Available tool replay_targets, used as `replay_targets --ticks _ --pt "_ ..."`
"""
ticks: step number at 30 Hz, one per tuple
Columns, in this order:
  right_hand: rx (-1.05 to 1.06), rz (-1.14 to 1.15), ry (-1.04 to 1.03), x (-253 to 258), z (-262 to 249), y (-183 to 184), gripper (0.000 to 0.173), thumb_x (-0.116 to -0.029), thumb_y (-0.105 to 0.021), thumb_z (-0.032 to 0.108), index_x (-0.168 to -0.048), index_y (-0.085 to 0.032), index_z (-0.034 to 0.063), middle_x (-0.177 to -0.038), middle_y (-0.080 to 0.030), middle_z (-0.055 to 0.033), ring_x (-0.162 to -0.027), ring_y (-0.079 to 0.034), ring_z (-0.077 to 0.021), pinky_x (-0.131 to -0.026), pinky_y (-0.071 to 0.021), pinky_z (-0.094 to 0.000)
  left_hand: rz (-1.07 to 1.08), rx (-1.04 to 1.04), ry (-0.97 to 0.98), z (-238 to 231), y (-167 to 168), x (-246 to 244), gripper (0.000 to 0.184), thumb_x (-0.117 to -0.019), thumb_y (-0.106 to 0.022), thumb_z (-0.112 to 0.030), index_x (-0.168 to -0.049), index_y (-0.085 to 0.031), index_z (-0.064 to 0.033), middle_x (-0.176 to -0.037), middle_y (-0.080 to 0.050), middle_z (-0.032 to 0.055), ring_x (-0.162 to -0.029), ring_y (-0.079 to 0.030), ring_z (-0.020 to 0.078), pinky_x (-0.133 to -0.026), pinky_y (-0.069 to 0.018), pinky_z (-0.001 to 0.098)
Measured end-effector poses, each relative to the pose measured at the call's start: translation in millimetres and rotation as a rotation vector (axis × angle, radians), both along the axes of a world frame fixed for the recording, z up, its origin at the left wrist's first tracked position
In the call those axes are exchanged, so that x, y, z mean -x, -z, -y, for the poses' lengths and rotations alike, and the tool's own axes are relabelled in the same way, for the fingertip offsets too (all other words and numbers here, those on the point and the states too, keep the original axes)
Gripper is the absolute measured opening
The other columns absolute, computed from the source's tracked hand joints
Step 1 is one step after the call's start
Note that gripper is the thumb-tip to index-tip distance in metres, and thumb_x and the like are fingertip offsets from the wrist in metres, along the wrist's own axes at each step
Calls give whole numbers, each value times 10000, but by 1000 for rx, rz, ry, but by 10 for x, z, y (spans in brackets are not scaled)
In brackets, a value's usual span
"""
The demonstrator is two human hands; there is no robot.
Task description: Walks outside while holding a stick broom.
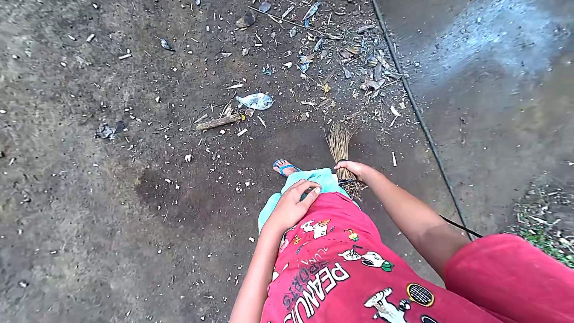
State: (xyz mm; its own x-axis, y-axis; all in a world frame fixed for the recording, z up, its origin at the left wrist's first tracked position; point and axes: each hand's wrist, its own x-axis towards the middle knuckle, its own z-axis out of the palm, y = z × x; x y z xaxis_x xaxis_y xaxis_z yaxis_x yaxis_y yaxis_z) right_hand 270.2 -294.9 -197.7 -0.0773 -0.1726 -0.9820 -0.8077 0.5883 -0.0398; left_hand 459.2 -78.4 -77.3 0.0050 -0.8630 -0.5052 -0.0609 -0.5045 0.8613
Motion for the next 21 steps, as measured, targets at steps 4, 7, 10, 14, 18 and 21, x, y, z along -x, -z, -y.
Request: replay_targets --ticks 4,7,10,14,18,21 --pt "16 6 43 64 -30 27 398 -945 -670 357 -1206 -613 62 -999 -653 -100 -837 -638 -168 -745 -543 -354 44 -14 74 13 -134 56 401 -1041 -528 -449 -1206 -700 -127 -1191 -672 54 -1116 -618 152 -997 -489 372" --pt "6 4 82 75 -44 16 393 -944 -669 356 -1204 -605 68 -991 -647 -97 -829 -635 -167 -734 -542 -349 154 -46 107 107 -163 86 450 -1054 -480 -458 -1267 -673 -111 -1247 -664 82 -1185 -603 214 -1067 -448 444" --pt "6 5 97 78 -27 10 405 -928 -686 358 -1206 -605 75 -981 -655 -95 -822 -645 -169 -726 -547 -348 337 -79 153 241 -194 109 457 -1069 -434 -436 -1319 -643 -115 -1325 -633 83 -1259 -575 251 -1076 -437 497" --pt "67 26 131 101 21 -29 403 -905 -716 347 -1178 -615 68 -945 -668 -92 -792 -658 -172 -701 -560 -352 371 -138 290 305 -146 188 453 -1078 -433 -422 -1312 -639 -94 -1339 -618 123 -1261 -579 294 -1057 -454 525" --pt "137 21 145 110 47 -112 412 -889 -745 331 -1171 -623 55 -953 -662 -93 -798 -644 -169 -715 -548 -358 216 -163 270 197 -57 245 453 -1077 -427 -418 -1245 -671 -76 -1270 -643 129 -1188 -616 264 -1052 -470 467" --pt "179 -7 120 123 34 -187 436 -859 -770 327 -1164 -626 50 -956 -665 -98 -795 -645 -169 -709 -549 -366 178 -195 233 182 -53 234 448 -1075 -431 -427 -1278 -648 -91 -1240 -656 107 -1158 -627 240 -1029 -482 476"
